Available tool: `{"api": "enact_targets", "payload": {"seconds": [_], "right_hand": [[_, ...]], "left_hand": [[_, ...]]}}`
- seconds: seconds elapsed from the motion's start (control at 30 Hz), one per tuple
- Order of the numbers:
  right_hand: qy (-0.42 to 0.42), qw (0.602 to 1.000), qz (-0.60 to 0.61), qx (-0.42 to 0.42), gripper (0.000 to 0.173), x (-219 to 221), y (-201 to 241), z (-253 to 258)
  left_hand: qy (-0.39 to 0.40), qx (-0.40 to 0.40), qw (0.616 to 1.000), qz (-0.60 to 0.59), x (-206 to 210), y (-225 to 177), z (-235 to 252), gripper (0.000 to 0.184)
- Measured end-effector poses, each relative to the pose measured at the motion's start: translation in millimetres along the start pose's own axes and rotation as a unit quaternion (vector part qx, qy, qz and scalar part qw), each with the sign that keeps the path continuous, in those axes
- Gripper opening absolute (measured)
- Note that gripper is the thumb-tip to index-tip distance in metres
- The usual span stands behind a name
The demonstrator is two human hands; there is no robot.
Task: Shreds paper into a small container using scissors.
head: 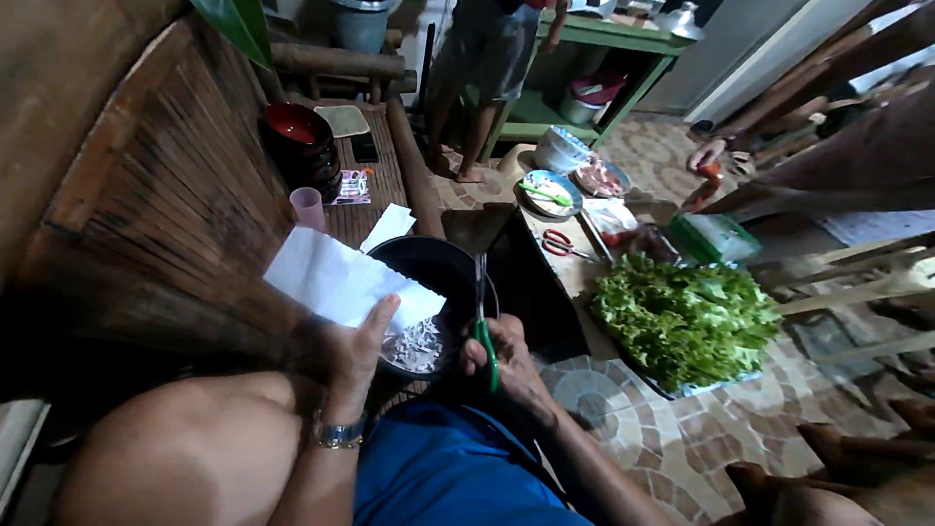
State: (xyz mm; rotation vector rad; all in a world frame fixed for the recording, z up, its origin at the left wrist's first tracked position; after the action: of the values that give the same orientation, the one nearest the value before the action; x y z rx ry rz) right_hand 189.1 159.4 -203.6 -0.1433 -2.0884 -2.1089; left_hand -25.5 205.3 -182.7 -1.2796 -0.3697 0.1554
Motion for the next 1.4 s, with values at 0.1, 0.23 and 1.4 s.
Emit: {"api": "enact_targets", "payload": {"seconds": [0.1, 0.23, 1.4], "right_hand": [[0.05, 0.996, -0.031, 0.065, 0.055, 10, -11, -17], [0.094, 0.99, -0.08, 0.072, 0.061, 19, -9, -25], [0.108, 0.986, -0.082, 0.094, 0.046, 22, -9, -30]], "left_hand": [[-0.019, -0.023, 1.0, -0.005, -3, 5, 0, 0.062], [-0.021, -0.019, 1.0, -0.011, -3, 2, 0, 0.061], [0.012, -0.04, 0.999, 0.001, 7, 11, -6, 0.057]]}}
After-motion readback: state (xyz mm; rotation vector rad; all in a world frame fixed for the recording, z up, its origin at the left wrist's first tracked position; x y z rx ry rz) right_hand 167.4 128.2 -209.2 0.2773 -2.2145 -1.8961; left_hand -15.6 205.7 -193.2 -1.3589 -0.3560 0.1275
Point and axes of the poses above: each hand's wrist, its own z-axis towards the middle knuckle, its own x-axis out of the palm, y = z × x, the point moved 9 cm from there along z, towards the middle knuckle, and after that the axes turned 9 degrees about z, right-handed, at the moved point
